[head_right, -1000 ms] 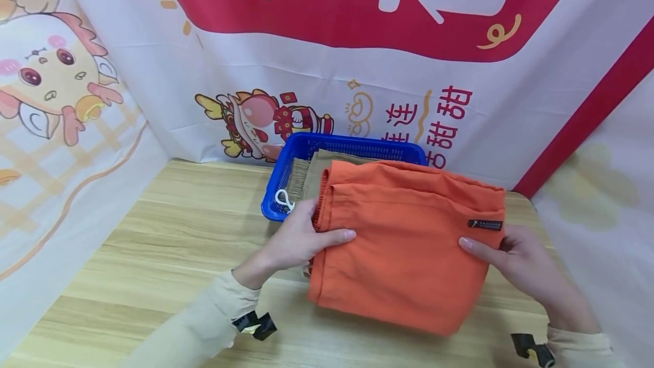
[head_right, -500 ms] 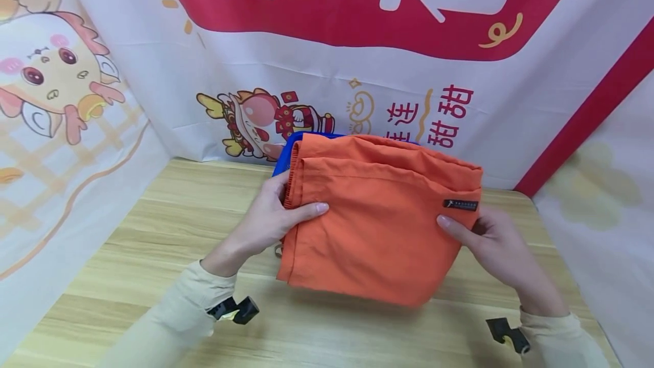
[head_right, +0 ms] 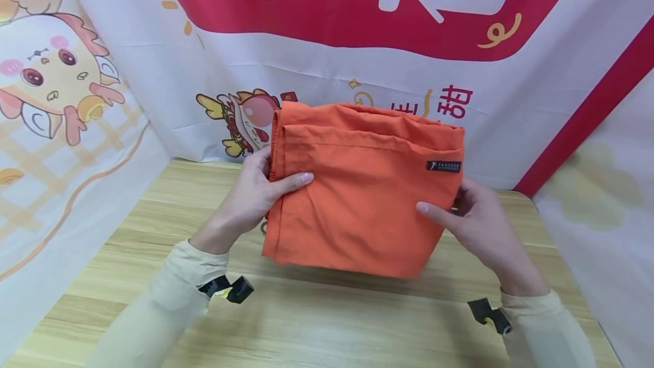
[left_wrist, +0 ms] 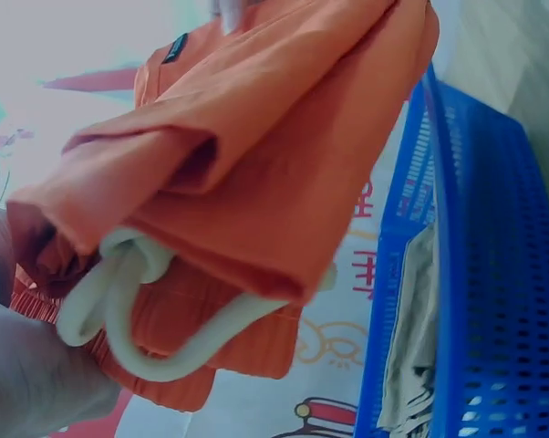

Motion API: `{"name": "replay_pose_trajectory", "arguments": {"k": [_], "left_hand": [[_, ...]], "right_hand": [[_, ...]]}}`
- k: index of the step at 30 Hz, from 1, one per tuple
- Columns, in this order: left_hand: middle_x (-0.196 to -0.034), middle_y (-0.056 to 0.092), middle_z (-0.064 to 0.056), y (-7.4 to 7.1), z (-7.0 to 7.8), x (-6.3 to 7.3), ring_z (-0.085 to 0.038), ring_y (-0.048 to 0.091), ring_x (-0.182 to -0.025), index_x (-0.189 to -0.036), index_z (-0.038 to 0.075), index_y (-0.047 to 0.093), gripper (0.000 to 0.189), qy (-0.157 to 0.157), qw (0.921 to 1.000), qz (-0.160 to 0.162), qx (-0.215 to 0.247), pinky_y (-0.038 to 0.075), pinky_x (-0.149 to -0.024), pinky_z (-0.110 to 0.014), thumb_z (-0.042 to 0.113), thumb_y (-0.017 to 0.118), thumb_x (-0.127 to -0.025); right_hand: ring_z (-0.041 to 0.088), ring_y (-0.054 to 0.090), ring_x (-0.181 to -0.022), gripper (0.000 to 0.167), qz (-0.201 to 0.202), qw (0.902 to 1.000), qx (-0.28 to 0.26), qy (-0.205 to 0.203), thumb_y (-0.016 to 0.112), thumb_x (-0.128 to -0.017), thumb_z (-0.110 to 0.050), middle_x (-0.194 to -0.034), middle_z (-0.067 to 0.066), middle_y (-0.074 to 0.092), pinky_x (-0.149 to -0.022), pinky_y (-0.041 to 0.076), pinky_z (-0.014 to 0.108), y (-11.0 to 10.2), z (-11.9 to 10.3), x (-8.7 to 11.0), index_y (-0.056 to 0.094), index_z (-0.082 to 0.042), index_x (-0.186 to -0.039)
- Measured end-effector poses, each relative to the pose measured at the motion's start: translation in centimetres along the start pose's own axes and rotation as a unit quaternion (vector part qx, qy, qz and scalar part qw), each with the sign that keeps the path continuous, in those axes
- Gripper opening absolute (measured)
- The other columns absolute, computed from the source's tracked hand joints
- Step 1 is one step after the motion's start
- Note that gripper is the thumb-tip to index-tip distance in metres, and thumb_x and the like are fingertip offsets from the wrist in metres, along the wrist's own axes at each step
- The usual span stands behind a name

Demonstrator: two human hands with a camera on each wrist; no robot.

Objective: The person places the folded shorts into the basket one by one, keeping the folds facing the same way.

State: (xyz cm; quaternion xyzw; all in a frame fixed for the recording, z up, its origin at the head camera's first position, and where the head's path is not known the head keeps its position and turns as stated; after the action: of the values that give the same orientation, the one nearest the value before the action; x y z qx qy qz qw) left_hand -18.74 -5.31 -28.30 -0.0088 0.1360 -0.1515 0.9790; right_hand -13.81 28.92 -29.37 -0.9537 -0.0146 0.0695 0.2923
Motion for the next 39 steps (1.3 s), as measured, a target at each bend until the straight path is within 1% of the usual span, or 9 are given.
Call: {"name": "replay_pose_trajectory", "arguments": {"k": [2,5,8,14,21,25,28,34,39], "left_hand": [[-0.12,0.068,-0.007,-0.3,0.1,-0.6,-0.023,0.067,-0.105,-0.135,0.011,0.059,0.048,0.002,1.0,0.004,0.002,0.053,-0.098,-0.038,0.01,0.078,-0.091],[-0.12,0.068,-0.008,-0.6,0.2,-1.4,-0.024,0.068,-0.104,-0.134,0.01,0.059,0.048,0.006,0.9999,0.011,-0.002,0.053,-0.096,-0.038,0.011,0.079,-0.09],[-0.121,0.067,-0.007,-0.9,0.2,-2.2,-0.023,0.067,-0.105,-0.135,0.009,0.059,0.05,0.004,0.9996,0.02,-0.018,0.053,-0.097,-0.038,0.013,0.079,-0.09],[-0.123,0.065,-0.007,-1.5,0.2,-4.2,-0.022,0.065,-0.107,-0.137,0.009,0.056,0.054,-0.002,0.9979,0.038,-0.053,0.052,-0.098,-0.038,0.019,0.08,-0.09],[-0.124,0.065,-0.007,-1.8,0.0,-6.7,-0.021,0.066,-0.107,-0.14,0.011,0.054,0.056,-0.019,0.9956,0.046,-0.08,0.053,-0.096,-0.037,0.022,0.08,-0.091],[-0.124,0.065,-0.008,-1.9,-0.5,-7.8,-0.021,0.066,-0.107,-0.14,0.009,0.054,0.056,-0.022,0.9957,0.047,-0.077,0.054,-0.095,-0.037,0.021,0.079,-0.091],[-0.125,0.064,-0.009,-1.9,-1.0,-8.5,-0.023,0.066,-0.108,-0.14,0.008,0.053,0.056,-0.033,0.9961,0.046,-0.068,0.054,-0.095,-0.038,0.019,0.079,-0.091],[-0.128,0.064,-0.009,-1.9,-2.5,-9.5,-0.023,0.065,-0.11,-0.142,0.009,0.052,0.058,-0.072,0.9937,0.05,-0.07,0.054,-0.096,-0.04,0.02,0.079,-0.091],[-0.128,0.063,-0.012,-1.7,-4.1,-10.3,-0.025,0.066,-0.111,-0.14,0.006,0.052,0.056,-0.1,0.9918,0.051,-0.061,0.054,-0.096,-0.04,0.018,0.078,-0.092]], "right_hand": [[0.016,0.07,-0.09,0.049,-0.016,0.9999,0.003,0.002,0.075,-0.094,-0.029,-0.112,-0.001,0.071,-0.074,0.057,0.025,0.0,-0.3,-0.3,0.057,-0.011,-0.137],[0.017,0.069,-0.092,0.049,-0.021,0.9998,-0.004,0.006,0.074,-0.095,-0.031,-0.114,0.0,0.071,-0.076,0.056,0.024,-0.1,-0.8,-1.0,0.056,-0.012,-0.137],[0.016,0.068,-0.096,0.051,-0.013,0.9997,-0.016,0.011,0.072,-0.096,-0.033,-0.118,0.0,0.069,-0.078,0.056,0.024,-0.2,-1.3,-1.8,0.054,-0.015,-0.139],[0.016,0.064,-0.098,0.055,0.021,0.9994,-0.028,-0.004,0.071,-0.096,-0.033,-0.123,0.003,0.063,-0.077,0.056,0.022,-0.5,-2.4,-4.2,0.052,-0.019,-0.146],[0.016,0.059,-0.108,0.068,0.029,0.9988,-0.026,0.03,0.069,-0.096,-0.041,-0.132,0.005,0.057,-0.08,0.054,0.017,-0.5,-2.1,-7.1,0.042,-0.021,-0.155],[0.018,0.057,-0.112,0.069,0.025,0.9983,-0.035,0.038,0.068,-0.097,-0.039,-0.136,0.007,0.054,-0.081,0.054,0.016,-0.3,-1.8,-8.2,0.039,-0.02,-0.156],[0.019,0.055,-0.115,0.069,0.025,0.9983,-0.035,0.039,0.068,-0.097,-0.037,-0.136,0.008,0.053,-0.081,0.054,0.016,-0.2,-1.6,-8.8,0.038,-0.02,-0.157],[0.023,0.055,-0.116,0.067,0.009,0.9983,-0.037,0.045,0.067,-0.099,-0.031,-0.137,0.012,0.053,-0.082,0.055,0.018,0.2,-0.8,-10.2,0.038,-0.017,-0.158],[0.025,0.054,-0.119,0.065,-0.006,0.9968,-0.04,0.068,0.066,-0.1,-0.025,-0.139,0.014,0.052,-0.086,0.055,0.021,0.6,0.1,-11.2,0.037,-0.013,-0.157]]}}
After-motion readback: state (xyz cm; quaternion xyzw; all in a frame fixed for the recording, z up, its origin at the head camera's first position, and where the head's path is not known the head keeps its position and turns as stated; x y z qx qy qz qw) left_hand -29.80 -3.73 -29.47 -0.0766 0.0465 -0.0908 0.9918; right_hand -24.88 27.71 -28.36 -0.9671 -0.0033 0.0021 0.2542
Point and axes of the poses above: each hand's wrist, its own x-axis away from the middle knuckle, its own y-axis out of the palm, z = x × y, the point moved 1 cm from there along -x, towards the middle knuckle
